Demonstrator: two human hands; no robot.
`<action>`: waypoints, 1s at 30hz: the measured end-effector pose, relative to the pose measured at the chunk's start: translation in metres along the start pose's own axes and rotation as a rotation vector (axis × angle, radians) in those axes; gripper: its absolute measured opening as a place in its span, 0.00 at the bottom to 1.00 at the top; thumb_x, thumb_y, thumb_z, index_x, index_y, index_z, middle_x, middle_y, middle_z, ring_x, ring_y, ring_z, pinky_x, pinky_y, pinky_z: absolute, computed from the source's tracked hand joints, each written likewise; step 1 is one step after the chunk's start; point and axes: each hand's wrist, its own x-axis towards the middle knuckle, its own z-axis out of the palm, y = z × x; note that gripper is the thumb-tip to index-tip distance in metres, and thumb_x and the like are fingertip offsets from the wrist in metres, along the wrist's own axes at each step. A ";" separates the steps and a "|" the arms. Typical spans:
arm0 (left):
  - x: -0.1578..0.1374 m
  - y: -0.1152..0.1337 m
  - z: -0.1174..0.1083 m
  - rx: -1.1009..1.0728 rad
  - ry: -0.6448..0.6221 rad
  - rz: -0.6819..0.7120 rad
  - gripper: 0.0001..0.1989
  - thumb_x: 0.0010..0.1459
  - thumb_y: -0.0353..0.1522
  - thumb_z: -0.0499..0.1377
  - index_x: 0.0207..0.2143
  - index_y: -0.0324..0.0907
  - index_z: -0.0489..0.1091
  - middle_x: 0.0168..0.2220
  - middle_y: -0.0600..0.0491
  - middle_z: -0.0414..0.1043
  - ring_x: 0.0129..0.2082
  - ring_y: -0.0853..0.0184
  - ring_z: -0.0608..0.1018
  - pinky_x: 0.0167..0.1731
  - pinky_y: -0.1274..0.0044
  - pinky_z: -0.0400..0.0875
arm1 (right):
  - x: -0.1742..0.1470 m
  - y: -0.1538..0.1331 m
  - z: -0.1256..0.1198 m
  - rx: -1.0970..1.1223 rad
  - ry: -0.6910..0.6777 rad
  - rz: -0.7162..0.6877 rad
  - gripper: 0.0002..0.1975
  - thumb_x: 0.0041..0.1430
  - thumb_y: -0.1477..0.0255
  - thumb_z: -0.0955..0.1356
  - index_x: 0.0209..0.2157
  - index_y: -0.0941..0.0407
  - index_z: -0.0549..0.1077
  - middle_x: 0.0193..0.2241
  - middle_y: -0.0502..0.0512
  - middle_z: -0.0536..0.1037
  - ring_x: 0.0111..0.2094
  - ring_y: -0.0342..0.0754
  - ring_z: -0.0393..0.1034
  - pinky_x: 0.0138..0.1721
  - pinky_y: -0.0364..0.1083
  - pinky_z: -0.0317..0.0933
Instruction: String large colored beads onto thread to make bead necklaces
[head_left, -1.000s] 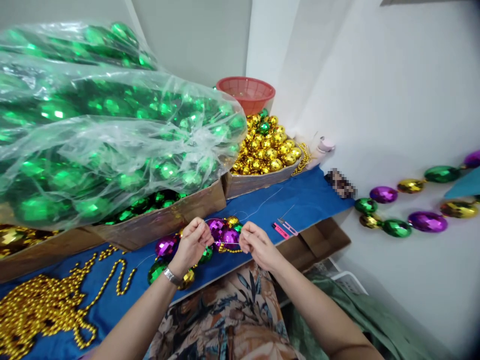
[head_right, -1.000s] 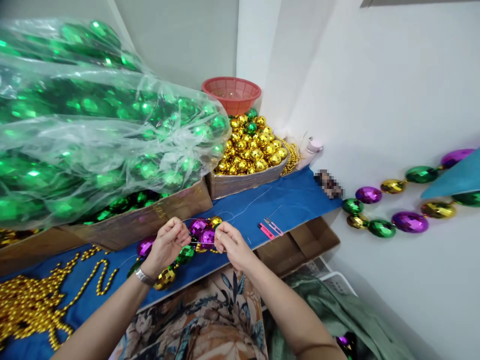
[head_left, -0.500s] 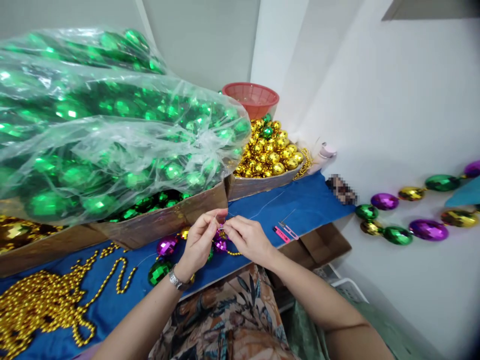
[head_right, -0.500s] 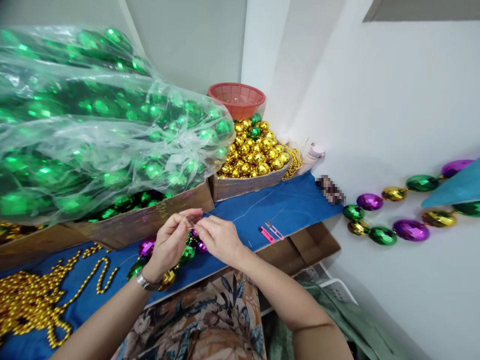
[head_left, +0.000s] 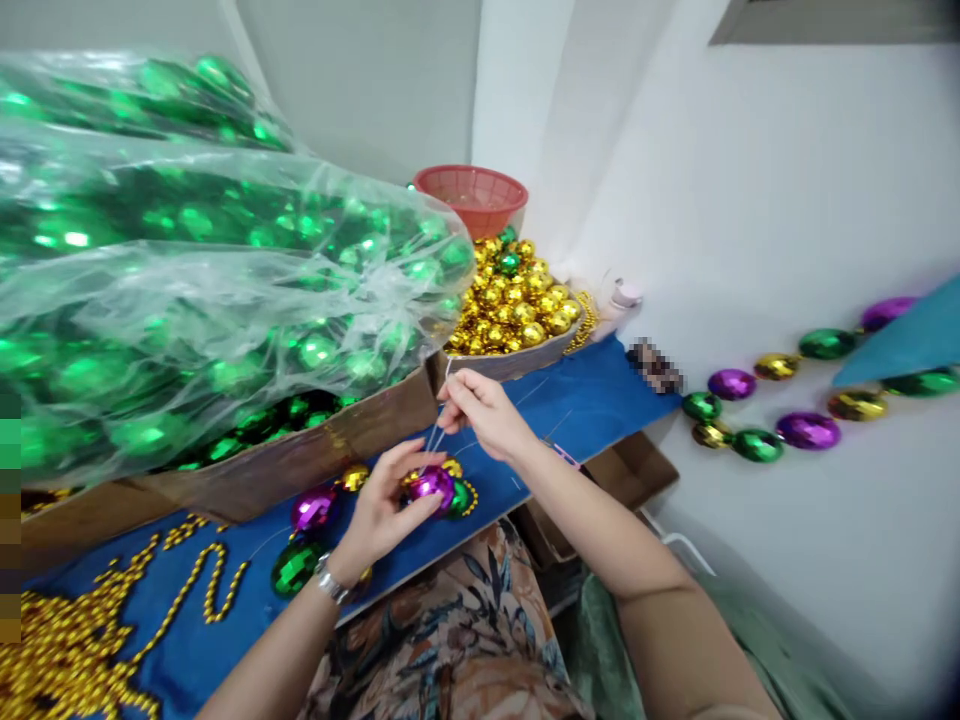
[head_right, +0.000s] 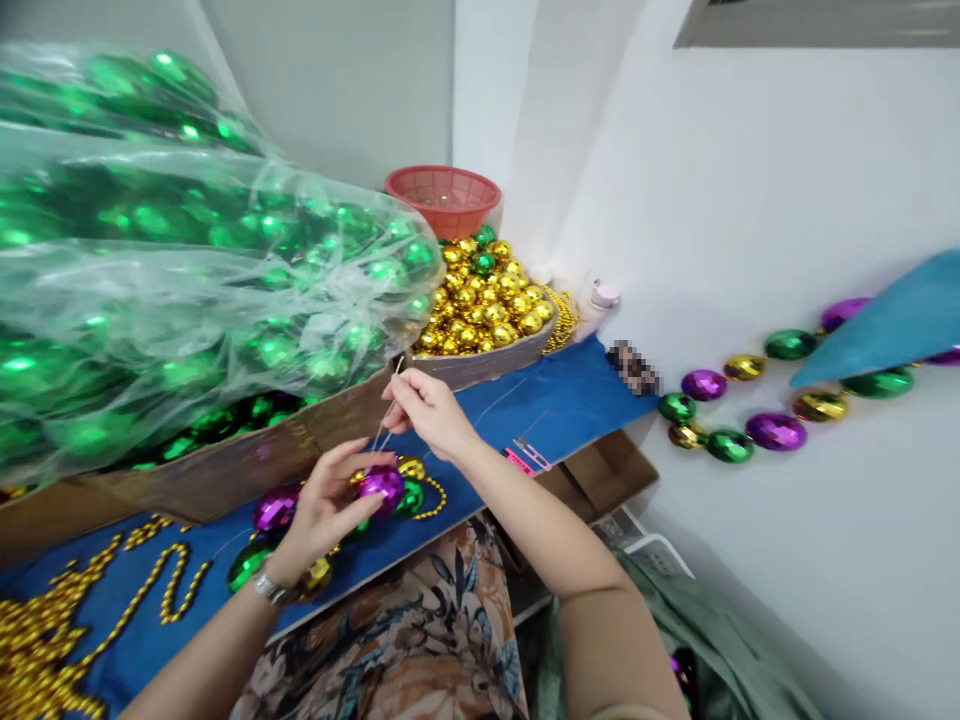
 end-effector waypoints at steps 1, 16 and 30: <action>-0.002 0.000 -0.005 0.041 -0.014 -0.010 0.23 0.53 0.34 0.64 0.52 0.45 0.66 0.48 0.44 0.75 0.47 0.58 0.77 0.48 0.65 0.71 | 0.005 0.013 -0.003 -0.008 0.040 0.034 0.20 0.64 0.52 0.58 0.36 0.55 0.66 0.22 0.46 0.71 0.24 0.40 0.71 0.27 0.39 0.64; 0.002 -0.045 -0.017 -0.085 0.060 -0.348 0.28 0.46 0.39 0.69 0.50 0.42 0.70 0.52 0.44 0.72 0.46 0.56 0.77 0.46 0.68 0.74 | -0.102 0.148 -0.149 -1.246 0.247 0.550 0.15 0.65 0.65 0.64 0.49 0.57 0.70 0.48 0.64 0.71 0.51 0.55 0.63 0.50 0.48 0.57; 0.002 -0.031 -0.006 -0.021 -0.032 -0.260 0.30 0.50 0.35 0.67 0.55 0.45 0.65 0.58 0.45 0.66 0.53 0.57 0.73 0.53 0.67 0.69 | -0.077 0.113 -0.160 -1.488 0.029 0.666 0.15 0.66 0.77 0.58 0.44 0.59 0.75 0.45 0.68 0.72 0.45 0.57 0.71 0.42 0.51 0.63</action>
